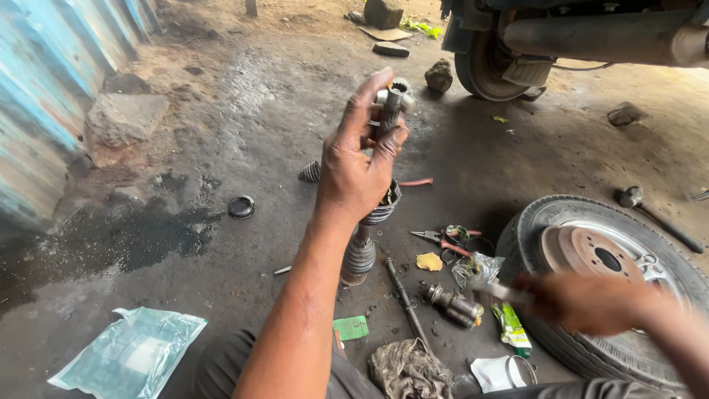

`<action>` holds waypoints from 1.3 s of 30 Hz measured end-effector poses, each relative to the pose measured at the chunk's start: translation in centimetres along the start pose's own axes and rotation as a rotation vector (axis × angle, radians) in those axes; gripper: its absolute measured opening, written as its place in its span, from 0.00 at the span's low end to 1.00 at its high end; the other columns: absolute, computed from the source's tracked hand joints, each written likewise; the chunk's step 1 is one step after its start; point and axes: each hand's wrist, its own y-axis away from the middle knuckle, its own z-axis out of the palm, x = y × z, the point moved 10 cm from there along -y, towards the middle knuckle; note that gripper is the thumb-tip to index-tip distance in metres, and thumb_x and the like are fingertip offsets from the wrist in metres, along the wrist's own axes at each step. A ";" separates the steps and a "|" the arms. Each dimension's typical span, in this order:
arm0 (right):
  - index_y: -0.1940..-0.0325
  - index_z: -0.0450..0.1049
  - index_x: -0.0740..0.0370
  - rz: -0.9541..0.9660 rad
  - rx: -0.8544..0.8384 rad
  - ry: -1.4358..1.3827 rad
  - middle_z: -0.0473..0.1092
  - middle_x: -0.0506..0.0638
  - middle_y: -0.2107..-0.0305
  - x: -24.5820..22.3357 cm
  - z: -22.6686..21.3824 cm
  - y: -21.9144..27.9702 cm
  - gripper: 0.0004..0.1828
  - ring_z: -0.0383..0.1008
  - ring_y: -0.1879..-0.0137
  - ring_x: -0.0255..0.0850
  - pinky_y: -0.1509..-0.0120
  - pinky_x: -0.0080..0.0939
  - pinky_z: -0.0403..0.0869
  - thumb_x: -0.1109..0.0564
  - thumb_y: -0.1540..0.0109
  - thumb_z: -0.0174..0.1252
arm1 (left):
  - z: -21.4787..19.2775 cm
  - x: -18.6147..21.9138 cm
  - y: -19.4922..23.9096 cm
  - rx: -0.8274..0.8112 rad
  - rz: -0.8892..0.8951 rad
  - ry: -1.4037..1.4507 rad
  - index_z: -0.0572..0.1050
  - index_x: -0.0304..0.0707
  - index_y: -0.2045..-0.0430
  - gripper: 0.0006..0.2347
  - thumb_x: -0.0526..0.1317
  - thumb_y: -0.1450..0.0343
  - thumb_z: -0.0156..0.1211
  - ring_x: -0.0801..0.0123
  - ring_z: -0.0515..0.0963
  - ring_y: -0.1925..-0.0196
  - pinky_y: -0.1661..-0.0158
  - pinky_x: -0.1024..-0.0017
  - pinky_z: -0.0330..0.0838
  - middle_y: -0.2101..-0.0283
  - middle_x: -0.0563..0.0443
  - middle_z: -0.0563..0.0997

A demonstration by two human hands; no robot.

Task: The person sits on the floor and cleans a metal car part with a rag. They then pick up a circular metal component, inspect it, and apply grease to it by hand. Finally, they use a ratchet wrench to tighten a nut on a small metal piece.

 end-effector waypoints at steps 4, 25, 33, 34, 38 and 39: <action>0.23 0.61 0.50 -0.394 0.375 -0.426 0.73 0.54 0.54 -3.7 -11.2 7.8 0.30 0.74 0.53 0.47 0.52 0.44 0.80 0.57 0.32 0.50 | 0.9 1.1 0.2 0.079 0.046 -0.036 0.67 0.39 0.39 0.16 0.41 0.21 0.60 0.69 0.86 0.53 0.55 0.72 0.84 0.52 0.49 0.83; 0.37 0.73 0.51 -1.020 1.307 -0.373 0.76 0.51 0.51 -21.5 -25.2 29.7 0.19 0.80 0.51 0.37 0.47 0.43 0.81 0.41 0.24 0.46 | 3.6 4.2 4.8 0.108 0.034 0.024 0.77 0.32 0.52 0.11 0.41 0.21 0.57 0.59 0.85 0.54 0.55 0.66 0.79 0.57 0.44 0.84; 0.28 0.67 0.44 -0.523 1.264 0.163 0.80 0.53 0.65 -20.3 -22.9 24.7 0.24 0.81 0.64 0.41 0.58 0.44 0.78 0.42 0.29 0.48 | 3.4 2.2 4.6 0.055 -0.106 0.046 0.79 0.34 0.53 0.09 0.38 0.23 0.56 0.66 0.84 0.63 0.63 0.70 0.79 0.65 0.48 0.83; 0.31 0.70 0.51 -0.736 1.387 0.016 0.79 0.54 0.63 -19.7 -23.7 26.6 0.24 0.81 0.62 0.42 0.58 0.46 0.78 0.44 0.28 0.47 | 3.1 2.4 4.6 0.070 -0.079 0.019 0.79 0.34 0.54 0.09 0.38 0.23 0.57 0.67 0.83 0.64 0.63 0.70 0.78 0.65 0.48 0.82; 0.32 0.71 0.49 -0.405 1.240 -0.109 0.75 0.61 0.64 -16.2 -25.1 23.1 0.18 0.73 0.64 0.50 0.58 0.52 0.72 0.46 0.23 0.45 | 2.3 1.3 4.2 0.093 -0.142 0.062 0.79 0.32 0.54 0.10 0.39 0.23 0.58 0.73 0.81 0.67 0.66 0.75 0.77 0.66 0.52 0.82; 0.31 0.70 0.43 -0.168 1.089 0.248 0.77 0.58 0.64 -16.8 -23.9 20.3 0.19 0.77 0.63 0.46 0.55 0.49 0.76 0.47 0.26 0.47 | 2.5 0.6 4.1 0.084 -0.202 0.113 0.79 0.32 0.54 0.10 0.40 0.23 0.57 0.76 0.81 0.69 0.67 0.77 0.77 0.65 0.53 0.83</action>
